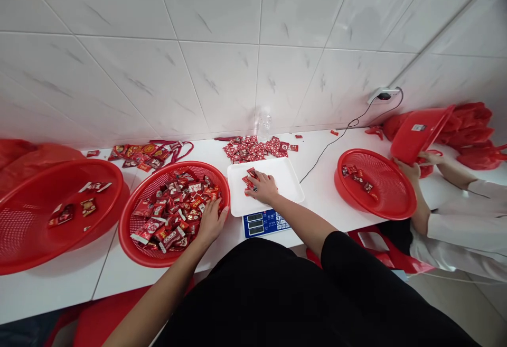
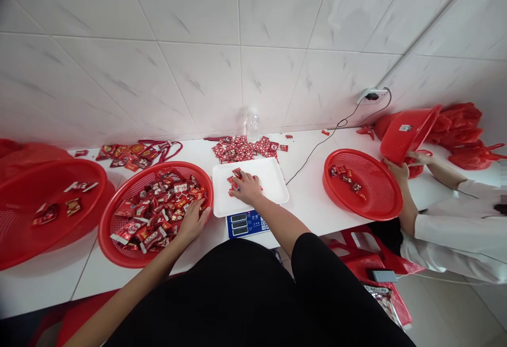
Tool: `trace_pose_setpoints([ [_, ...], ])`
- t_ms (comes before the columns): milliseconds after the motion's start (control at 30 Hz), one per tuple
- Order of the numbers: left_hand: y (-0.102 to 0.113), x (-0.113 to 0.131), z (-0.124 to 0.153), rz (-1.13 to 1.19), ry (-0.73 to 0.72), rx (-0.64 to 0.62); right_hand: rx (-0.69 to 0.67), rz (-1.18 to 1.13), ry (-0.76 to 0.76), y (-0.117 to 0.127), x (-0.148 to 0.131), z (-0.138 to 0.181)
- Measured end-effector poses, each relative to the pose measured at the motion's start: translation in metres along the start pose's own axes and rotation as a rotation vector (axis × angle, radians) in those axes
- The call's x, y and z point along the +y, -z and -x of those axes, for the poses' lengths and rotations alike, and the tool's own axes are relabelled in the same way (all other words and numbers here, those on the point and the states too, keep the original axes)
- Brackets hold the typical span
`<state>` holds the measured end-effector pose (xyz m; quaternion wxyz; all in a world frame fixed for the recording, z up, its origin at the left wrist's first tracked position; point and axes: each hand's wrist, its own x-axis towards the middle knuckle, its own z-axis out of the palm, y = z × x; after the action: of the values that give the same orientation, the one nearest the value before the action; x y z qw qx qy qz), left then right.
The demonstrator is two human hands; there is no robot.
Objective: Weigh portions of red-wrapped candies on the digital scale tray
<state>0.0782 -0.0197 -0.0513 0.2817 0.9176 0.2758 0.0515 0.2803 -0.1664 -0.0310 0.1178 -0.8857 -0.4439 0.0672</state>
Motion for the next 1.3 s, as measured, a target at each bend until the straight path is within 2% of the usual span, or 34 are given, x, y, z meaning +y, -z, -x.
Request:
trace_pose_setpoints([
  [167, -0.001, 0.001, 0.0, -0.006, -0.011, 0.002, 0.064, -0.074, 0.042, -0.006, 0.008, 0.007],
  [267, -0.001, 0.001, 0.001, -0.01, -0.016, 0.011, 0.077, -0.193, -0.023, -0.009, 0.013, 0.008],
  [333, 0.0, 0.001, 0.002, -0.008, -0.02, 0.017, 0.104, -0.274, -0.118, -0.009, 0.017, 0.006],
  [433, 0.005, 0.005, 0.003, -0.004, -0.057, 0.061, 0.215, -0.451, -0.28, -0.003, 0.021, 0.001],
  [533, 0.013, 0.016, 0.001, -0.014, -0.139, 0.13, 0.344, -0.756, -0.449, 0.008, 0.024, -0.005],
  [633, 0.018, 0.035, -0.009, -0.031, -0.263, 0.095, 0.417, -1.096, -0.638, 0.02, 0.027, -0.006],
  [767, 0.012, 0.064, -0.035, -0.059, -0.419, -0.062, 0.366, -1.38, -0.715, 0.035, 0.034, 0.006],
  [900, -0.003, 0.086, -0.063, -0.128, -0.433, -0.183, 0.295, -1.355, -0.703, 0.043, 0.048, 0.028],
  [1100, -0.015, 0.097, -0.088, -0.201, -0.447, -0.281, 0.195, -1.209, -0.732, 0.042, 0.061, 0.049],
  [1300, -0.008, 0.101, -0.097, -0.347, -0.348, -0.274, 0.185, -1.459, -0.766, 0.038, 0.059, 0.054],
])
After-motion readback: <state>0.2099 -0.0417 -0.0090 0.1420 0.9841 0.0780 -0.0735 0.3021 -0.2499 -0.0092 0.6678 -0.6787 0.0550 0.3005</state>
